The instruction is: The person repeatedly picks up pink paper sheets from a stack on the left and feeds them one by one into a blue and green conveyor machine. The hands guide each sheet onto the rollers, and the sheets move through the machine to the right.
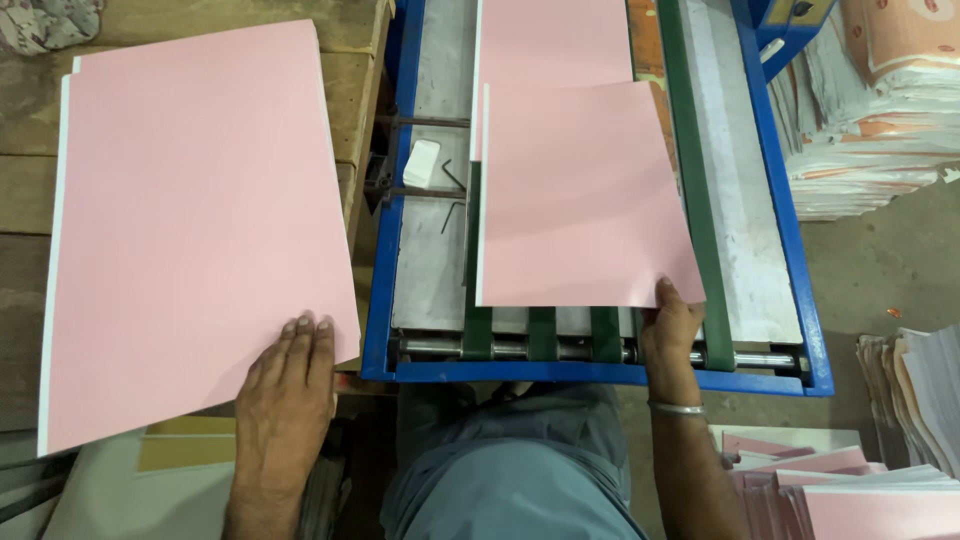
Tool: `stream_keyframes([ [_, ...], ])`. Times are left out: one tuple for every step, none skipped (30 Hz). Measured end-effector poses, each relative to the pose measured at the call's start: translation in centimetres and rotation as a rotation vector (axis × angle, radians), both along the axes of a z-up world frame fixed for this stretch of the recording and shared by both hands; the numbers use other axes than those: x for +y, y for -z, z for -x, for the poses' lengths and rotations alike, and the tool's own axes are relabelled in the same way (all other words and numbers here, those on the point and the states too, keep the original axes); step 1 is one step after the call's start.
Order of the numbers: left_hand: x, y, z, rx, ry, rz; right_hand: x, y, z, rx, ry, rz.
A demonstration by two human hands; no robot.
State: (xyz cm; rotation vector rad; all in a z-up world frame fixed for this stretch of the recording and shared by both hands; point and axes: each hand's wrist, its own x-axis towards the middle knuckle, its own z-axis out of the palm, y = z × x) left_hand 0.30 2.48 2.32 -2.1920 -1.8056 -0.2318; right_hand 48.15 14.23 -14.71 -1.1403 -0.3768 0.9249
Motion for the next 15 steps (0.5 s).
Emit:
stream_keyframes([
  [-0.3,0.3,-0.1,-0.028,0.015,-0.013,-0.9,0.8,-0.6,-0.01,0.011,0.026],
  [-0.4,0.6,-0.2,-0.053,0.036,-0.03,-1.8,1.6,-0.9,-0.017,0.029,0.048],
  [-0.3,0.8,-0.2,-0.079,0.056,-0.047,-2.9,2.4,-0.9,-0.014,0.047,0.041],
  [-0.4,1.0,-0.2,-0.091,0.068,-0.07,-4.5,3.0,-0.9,-0.016,0.052,0.042],
  [-0.4,1.2,0.0,-0.104,0.08,-0.093,-6.0,3.5,-0.7,-0.018,0.058,0.042],
  [-0.6,1.6,0.0,-0.117,0.082,-0.117,-7.5,3.7,-0.6,-0.024,0.02,0.055],
  [-0.8,2.0,-0.2,-0.134,0.071,-0.163,-9.2,3.7,-0.3,-0.03,-0.017,0.067],
  [-0.6,2.3,-0.2,-0.147,0.071,-0.207,-10.9,3.8,0.3,-0.031,-0.044,0.081],
  [-0.7,2.7,-0.2,-0.16,0.072,-0.25,-12.1,3.9,0.9,-0.022,-0.044,0.096],
  [-0.6,3.1,-0.3,-0.175,0.069,-0.297,-13.2,3.9,1.4,-0.014,-0.04,0.108],
  [-0.4,3.6,-0.5,-0.19,0.066,-0.344,-13.8,3.9,1.5,-0.005,-0.035,0.121],
  [-0.1,4.1,-0.5,-0.203,0.068,-0.394,-14.1,4.0,1.7,-0.027,-0.043,0.108],
  [-0.1,4.5,-0.6,-0.199,0.063,-0.403,-14.2,4.0,1.9,-0.049,-0.052,0.096],
  [0.0,4.9,-0.5,-0.195,0.062,-0.414,-14.2,4.1,2.1,-0.071,-0.055,0.08],
  [0.0,5.2,-0.5,-0.192,0.062,-0.425,-13.8,4.1,2.3,-0.081,-0.071,0.051],
])
